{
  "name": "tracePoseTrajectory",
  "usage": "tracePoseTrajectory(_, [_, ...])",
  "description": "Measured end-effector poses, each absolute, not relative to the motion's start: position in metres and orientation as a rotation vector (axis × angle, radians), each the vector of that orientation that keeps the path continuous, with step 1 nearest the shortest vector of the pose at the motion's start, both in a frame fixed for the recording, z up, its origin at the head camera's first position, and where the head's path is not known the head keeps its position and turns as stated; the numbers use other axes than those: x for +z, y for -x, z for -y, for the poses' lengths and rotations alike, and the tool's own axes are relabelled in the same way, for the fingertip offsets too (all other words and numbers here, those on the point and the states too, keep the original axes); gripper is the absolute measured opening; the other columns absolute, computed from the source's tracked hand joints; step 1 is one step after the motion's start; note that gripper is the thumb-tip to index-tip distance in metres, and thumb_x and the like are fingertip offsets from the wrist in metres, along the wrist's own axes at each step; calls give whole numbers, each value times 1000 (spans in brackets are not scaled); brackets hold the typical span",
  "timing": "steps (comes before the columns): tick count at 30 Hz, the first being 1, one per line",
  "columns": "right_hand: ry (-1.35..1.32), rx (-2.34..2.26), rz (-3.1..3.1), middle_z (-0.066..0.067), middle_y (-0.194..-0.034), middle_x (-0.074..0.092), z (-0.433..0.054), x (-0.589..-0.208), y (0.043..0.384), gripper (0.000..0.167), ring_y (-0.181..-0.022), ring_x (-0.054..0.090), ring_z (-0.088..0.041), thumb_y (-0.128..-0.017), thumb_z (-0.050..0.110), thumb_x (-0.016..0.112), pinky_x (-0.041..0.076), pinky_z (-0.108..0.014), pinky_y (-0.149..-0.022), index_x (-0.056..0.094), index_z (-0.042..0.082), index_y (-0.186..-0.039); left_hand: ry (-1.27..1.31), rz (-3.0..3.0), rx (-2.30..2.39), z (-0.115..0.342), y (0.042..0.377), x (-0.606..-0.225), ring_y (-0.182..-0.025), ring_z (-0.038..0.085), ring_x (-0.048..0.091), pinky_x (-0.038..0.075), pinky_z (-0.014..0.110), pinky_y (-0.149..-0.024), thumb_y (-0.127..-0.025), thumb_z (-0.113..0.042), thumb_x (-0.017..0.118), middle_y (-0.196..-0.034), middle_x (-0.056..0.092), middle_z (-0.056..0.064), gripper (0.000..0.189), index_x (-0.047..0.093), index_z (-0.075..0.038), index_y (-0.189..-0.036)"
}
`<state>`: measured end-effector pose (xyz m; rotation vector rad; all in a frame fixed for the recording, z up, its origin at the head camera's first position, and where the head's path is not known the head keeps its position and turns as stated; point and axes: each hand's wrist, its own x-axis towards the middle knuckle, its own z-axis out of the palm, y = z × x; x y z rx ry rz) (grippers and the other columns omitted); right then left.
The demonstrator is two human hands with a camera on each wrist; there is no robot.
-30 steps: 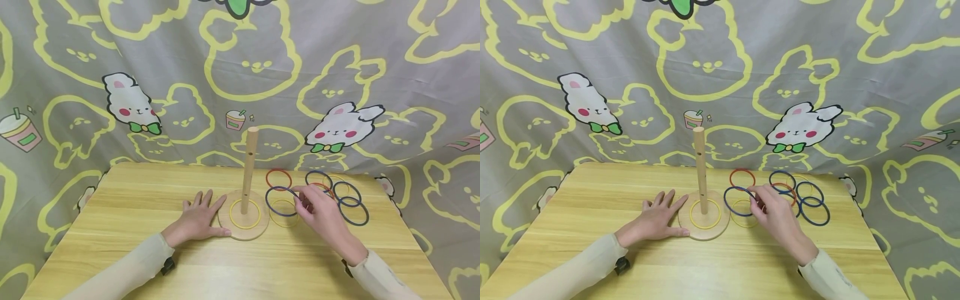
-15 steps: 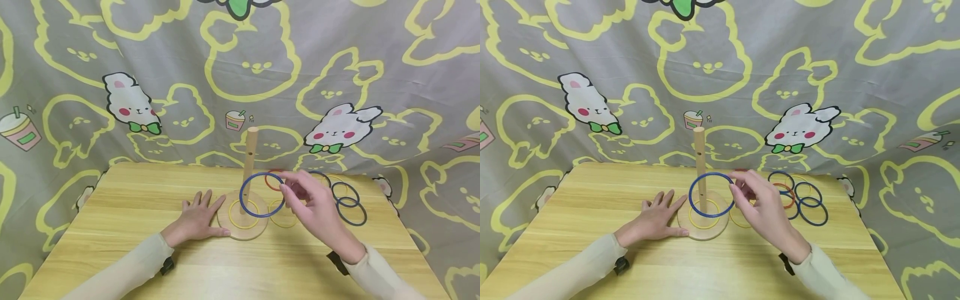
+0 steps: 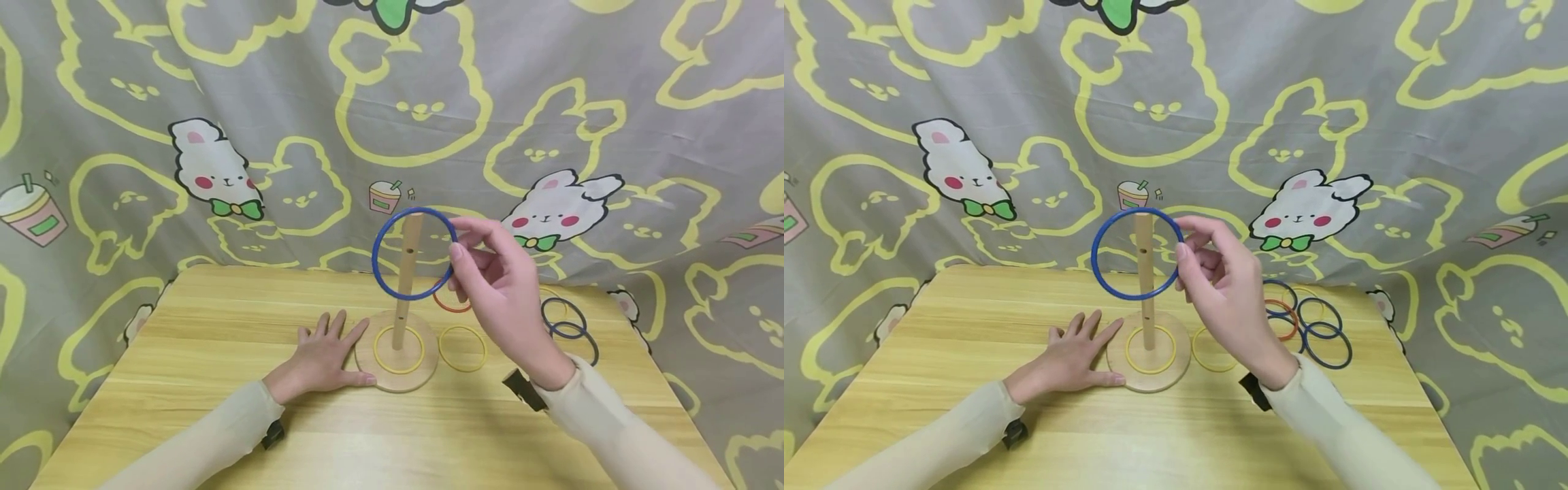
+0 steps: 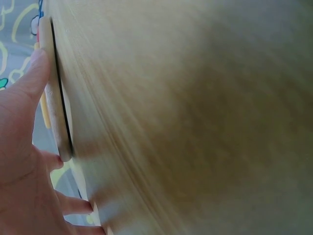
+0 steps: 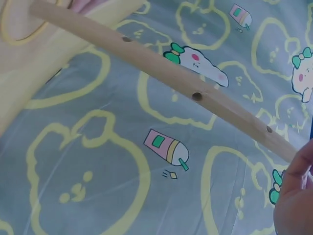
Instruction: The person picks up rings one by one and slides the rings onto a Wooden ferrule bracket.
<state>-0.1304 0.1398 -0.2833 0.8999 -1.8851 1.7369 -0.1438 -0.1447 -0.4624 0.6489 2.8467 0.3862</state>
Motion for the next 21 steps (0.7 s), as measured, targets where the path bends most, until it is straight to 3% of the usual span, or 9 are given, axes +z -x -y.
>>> tracePoseTrajectory(15, [-690, 1843, 1973, -19, -93, 62, -133, -306, 152, 30, -61, 64, -16, -107, -2, 65, 51, -25, -53, 66, -5, -137, -641, -2864, 334, 145, 145, -464, -153, 62, 26, 30, 84, -103, -88, -84, 70, -171, 28, 32, 112, 34, -22, -174])
tracePoseTrajectory(21, [-616, 1843, 2148, -20, -93, 64, -137, -328, 157, 26, -61, 65, -20, -108, 2, 66, 50, -25, -52, 69, 2, -134, -641, -2867, 333, 145, 144, -464, -153, 62, 26, 30, 84, -103, -87, -84, 70, -171, 28, 32, 112, 34, -22, -174])
